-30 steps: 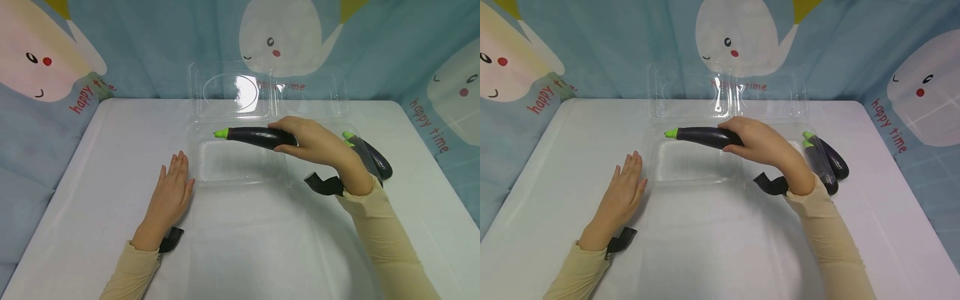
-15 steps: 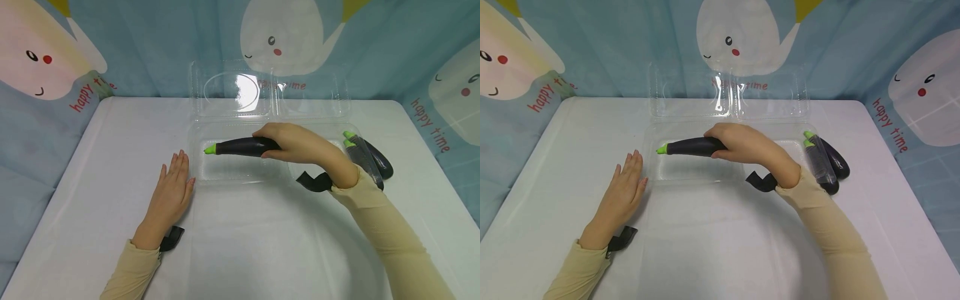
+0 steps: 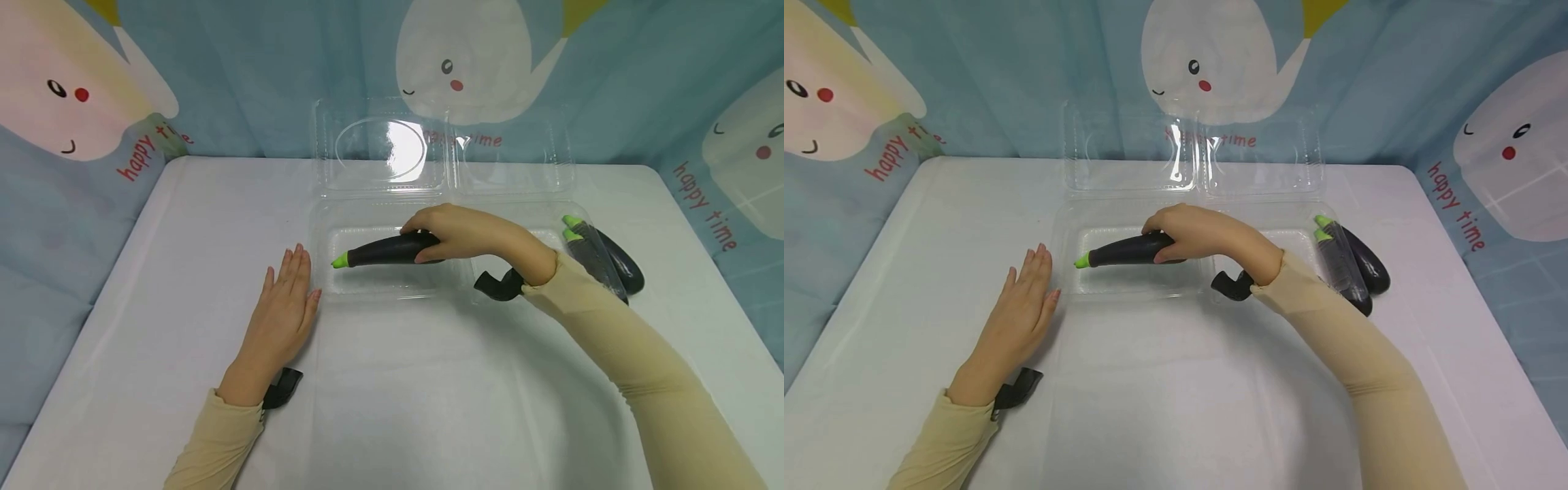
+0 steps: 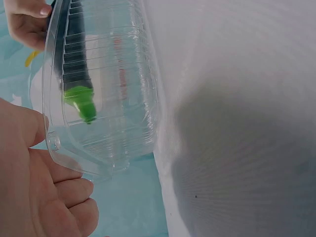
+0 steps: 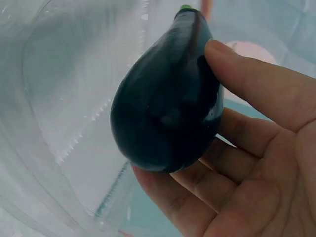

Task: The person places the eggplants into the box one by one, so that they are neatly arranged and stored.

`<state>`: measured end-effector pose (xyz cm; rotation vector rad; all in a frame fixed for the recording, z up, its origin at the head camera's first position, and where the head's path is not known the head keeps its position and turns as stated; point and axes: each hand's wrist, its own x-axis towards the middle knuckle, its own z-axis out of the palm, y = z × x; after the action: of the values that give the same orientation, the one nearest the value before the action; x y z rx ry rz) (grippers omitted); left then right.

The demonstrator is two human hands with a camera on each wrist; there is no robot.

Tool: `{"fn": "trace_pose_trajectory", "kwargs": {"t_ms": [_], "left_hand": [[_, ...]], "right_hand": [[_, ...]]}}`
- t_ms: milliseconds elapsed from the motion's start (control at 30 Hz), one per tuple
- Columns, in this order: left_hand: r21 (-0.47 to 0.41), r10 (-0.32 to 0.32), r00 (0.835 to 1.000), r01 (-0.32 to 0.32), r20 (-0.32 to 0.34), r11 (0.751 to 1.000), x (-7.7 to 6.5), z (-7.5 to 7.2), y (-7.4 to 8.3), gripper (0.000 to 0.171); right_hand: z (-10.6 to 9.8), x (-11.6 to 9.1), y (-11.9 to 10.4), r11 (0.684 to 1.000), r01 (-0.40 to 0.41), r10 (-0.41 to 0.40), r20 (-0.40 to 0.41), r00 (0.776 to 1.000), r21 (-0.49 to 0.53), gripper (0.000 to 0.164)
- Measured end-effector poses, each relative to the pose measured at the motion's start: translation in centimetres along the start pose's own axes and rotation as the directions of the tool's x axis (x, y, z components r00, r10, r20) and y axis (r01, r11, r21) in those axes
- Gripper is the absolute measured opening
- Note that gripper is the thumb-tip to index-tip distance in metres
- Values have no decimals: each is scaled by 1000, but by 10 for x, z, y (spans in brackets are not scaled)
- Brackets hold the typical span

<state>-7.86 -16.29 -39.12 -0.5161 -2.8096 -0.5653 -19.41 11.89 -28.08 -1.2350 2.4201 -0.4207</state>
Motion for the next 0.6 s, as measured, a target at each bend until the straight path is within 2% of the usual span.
{"fn": "trace_pose_trajectory", "kwargs": {"t_ms": [233, 433, 600], "left_hand": [[-4, -3, 1000, 3, -1, 1000, 0, -1, 1, 57], [-6, -3, 1000, 3, 6, 1000, 1, -2, 2, 57], [-7, -5, 1000, 5, 12, 1000, 1, -3, 2, 57]], "right_hand": [[3, 15, 7, 999, -8, 4, 112, 994, 32, 44], [6, 25, 13, 999, -33, 23, 218, 976, 42, 44], [9, 32, 15, 998, -45, 31, 273, 961, 44, 44]]}}
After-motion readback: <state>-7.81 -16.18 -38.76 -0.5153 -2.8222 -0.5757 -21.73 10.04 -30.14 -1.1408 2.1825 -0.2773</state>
